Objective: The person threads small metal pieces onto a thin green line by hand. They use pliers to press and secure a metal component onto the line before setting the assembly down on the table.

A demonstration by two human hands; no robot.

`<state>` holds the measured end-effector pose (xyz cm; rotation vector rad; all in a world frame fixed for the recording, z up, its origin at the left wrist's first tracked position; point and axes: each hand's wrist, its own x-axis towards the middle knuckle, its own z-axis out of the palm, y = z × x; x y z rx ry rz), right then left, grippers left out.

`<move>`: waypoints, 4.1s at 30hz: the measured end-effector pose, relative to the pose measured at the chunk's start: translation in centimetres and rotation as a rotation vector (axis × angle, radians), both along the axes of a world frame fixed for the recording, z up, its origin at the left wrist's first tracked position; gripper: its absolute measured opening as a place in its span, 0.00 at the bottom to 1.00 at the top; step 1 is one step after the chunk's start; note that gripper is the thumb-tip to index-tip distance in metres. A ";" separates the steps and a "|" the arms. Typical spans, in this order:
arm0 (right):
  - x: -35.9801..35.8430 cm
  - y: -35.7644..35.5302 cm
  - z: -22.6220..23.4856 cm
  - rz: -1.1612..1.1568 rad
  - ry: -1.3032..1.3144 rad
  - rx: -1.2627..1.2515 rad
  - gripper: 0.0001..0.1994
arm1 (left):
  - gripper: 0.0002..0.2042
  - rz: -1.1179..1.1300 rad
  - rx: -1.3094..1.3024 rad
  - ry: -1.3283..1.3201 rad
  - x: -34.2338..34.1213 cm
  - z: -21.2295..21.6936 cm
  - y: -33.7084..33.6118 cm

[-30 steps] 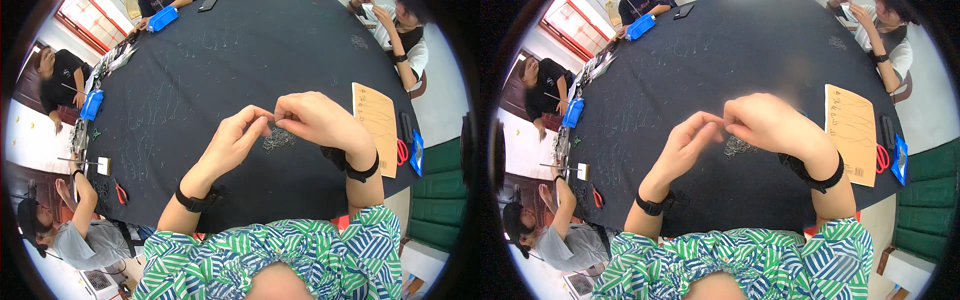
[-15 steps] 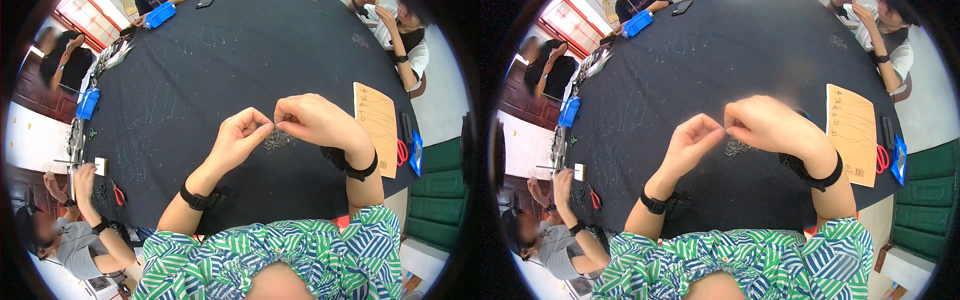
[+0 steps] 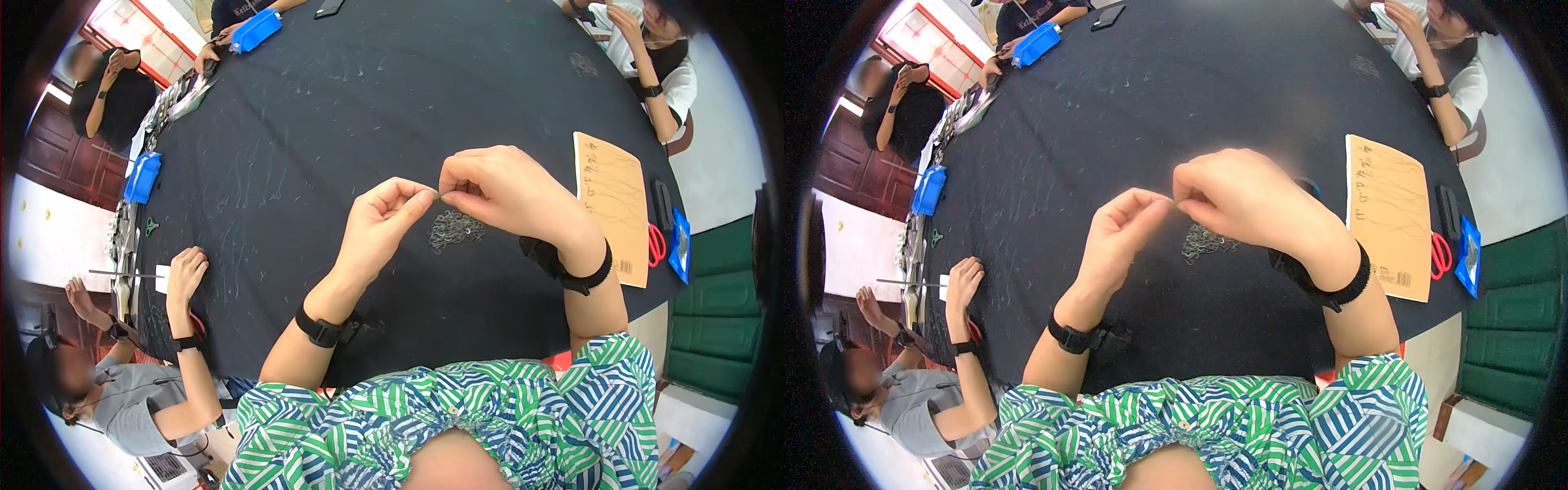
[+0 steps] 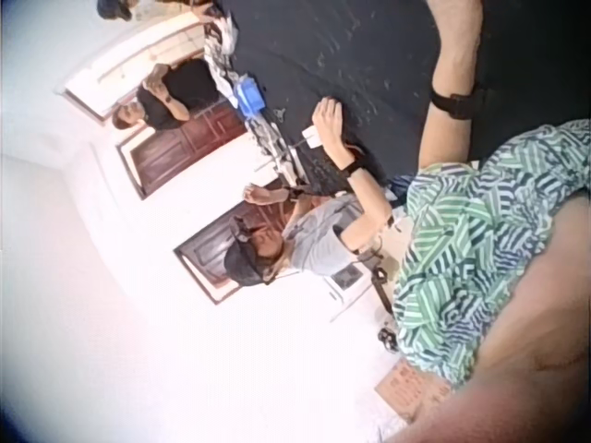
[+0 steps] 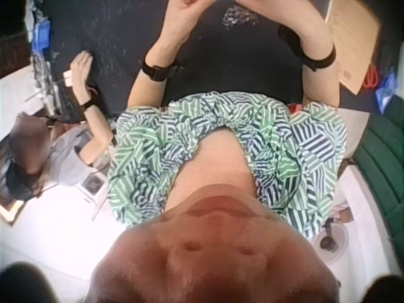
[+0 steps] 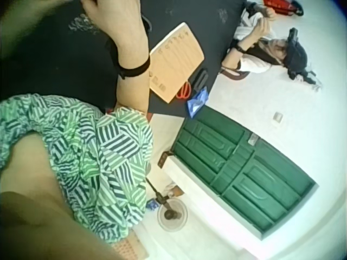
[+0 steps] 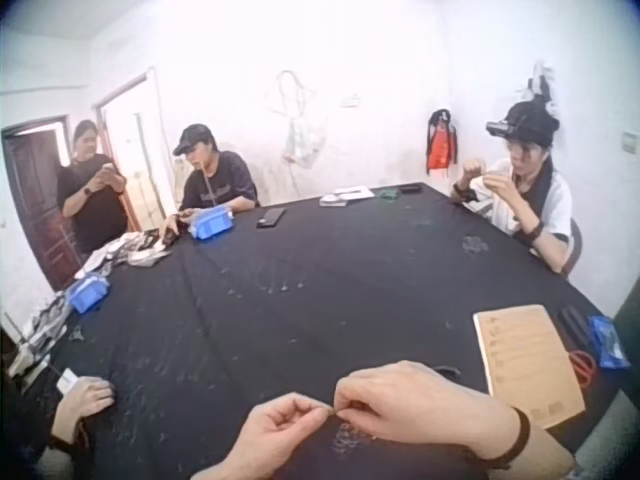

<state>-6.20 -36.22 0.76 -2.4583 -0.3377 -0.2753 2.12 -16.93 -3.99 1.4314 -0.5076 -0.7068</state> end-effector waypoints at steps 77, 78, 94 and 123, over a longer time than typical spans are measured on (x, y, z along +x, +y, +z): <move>0.5 -3.5 -4.3 -0.215 0.131 -0.232 0.05 | 0.06 -0.012 -0.015 -0.008 1.1 -5.0 -0.7; 0.3 -3.3 -3.5 -0.213 0.163 -0.224 0.05 | 0.07 -0.012 -0.005 -0.009 1.2 -5.0 -0.7; -1.3 -0.6 -0.1 -0.147 0.059 -0.260 0.02 | 0.06 -0.016 -0.036 0.041 1.5 -4.9 -0.5; 0.3 0.3 0.0 -0.087 -0.009 -0.196 0.04 | 0.04 -0.037 -0.032 0.019 1.7 -5.5 0.4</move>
